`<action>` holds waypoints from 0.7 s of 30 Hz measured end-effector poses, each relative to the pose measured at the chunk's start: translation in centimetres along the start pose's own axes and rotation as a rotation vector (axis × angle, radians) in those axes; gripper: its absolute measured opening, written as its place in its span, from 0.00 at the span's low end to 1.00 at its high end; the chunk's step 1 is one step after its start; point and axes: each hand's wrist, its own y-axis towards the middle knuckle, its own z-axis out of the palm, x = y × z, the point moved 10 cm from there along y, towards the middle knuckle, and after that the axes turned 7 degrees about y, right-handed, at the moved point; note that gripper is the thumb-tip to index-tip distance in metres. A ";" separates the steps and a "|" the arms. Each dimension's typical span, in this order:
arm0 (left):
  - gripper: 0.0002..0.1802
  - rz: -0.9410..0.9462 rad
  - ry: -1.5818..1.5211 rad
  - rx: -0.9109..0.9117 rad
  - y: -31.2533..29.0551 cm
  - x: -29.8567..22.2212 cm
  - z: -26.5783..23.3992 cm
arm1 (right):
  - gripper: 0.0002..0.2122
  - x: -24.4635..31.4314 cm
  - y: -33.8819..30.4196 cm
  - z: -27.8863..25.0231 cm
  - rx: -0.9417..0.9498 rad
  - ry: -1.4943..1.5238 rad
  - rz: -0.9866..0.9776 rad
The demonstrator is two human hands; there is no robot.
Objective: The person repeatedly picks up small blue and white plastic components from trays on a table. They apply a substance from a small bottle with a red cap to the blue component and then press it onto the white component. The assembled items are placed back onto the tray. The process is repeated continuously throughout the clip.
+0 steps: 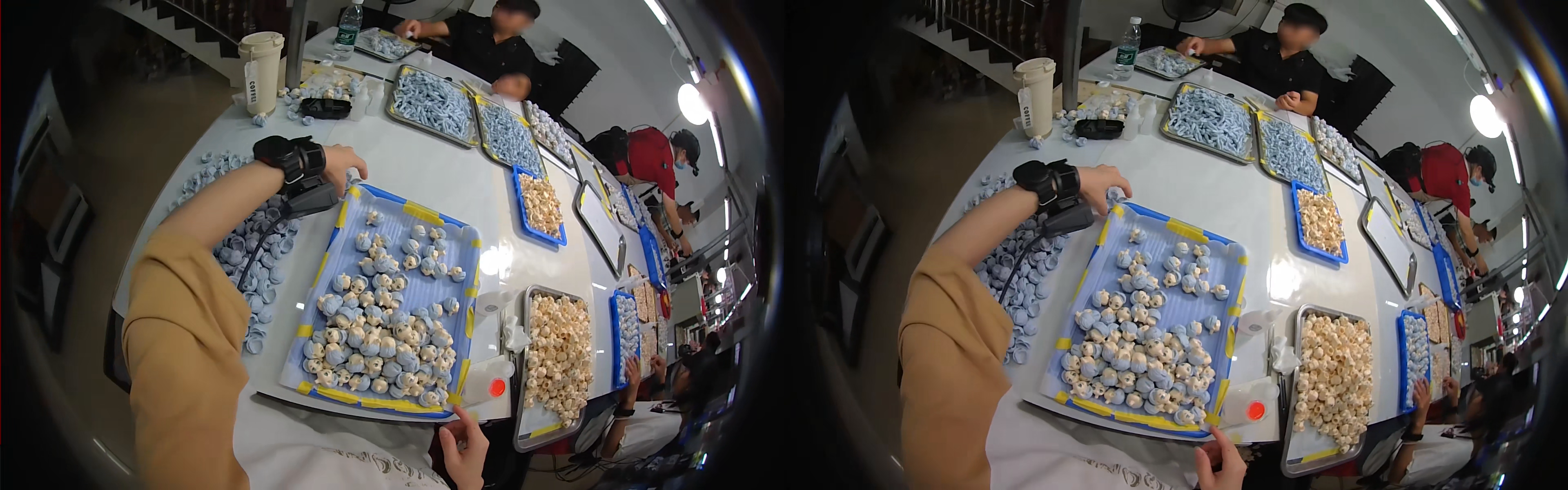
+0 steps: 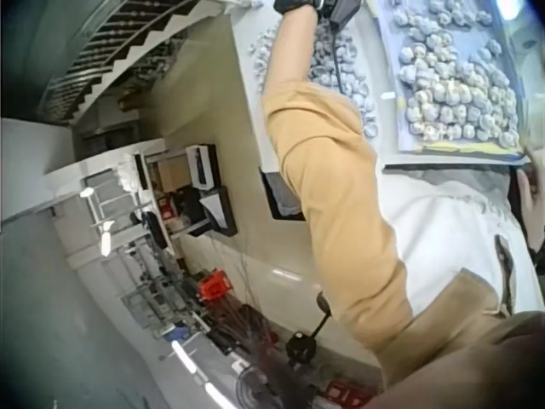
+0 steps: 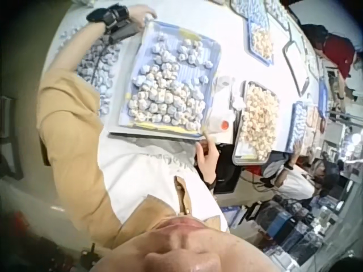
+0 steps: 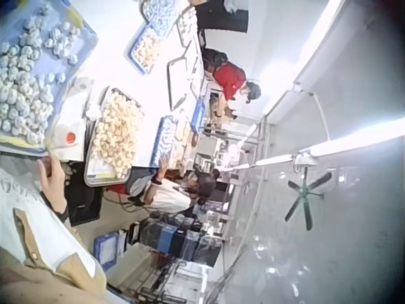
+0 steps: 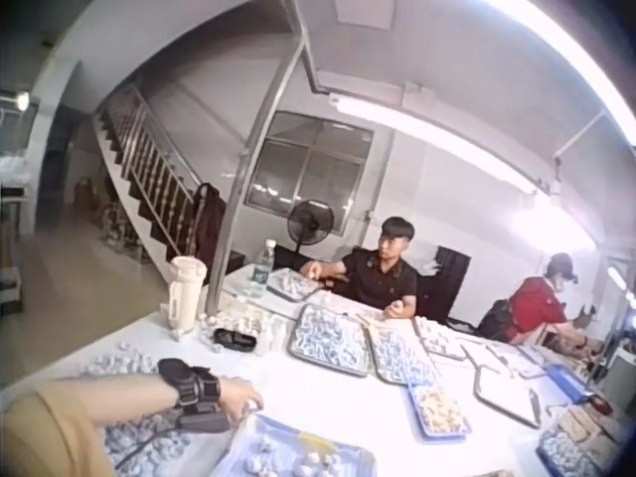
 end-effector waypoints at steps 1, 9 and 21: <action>0.33 0.011 0.048 -0.050 0.4 0.0 -0.1 | 0.19 0.3 0.1 -0.1 -0.001 -0.011 -0.025; 0.15 -0.048 0.121 -0.175 -0.4 -0.3 -0.1 | 0.18 0.2 0.1 0.3 0.028 -0.001 0.059; 0.08 -0.036 0.120 -0.218 -8.1 1.8 0.9 | 0.19 0.0 0.5 0.8 0.047 -0.017 0.048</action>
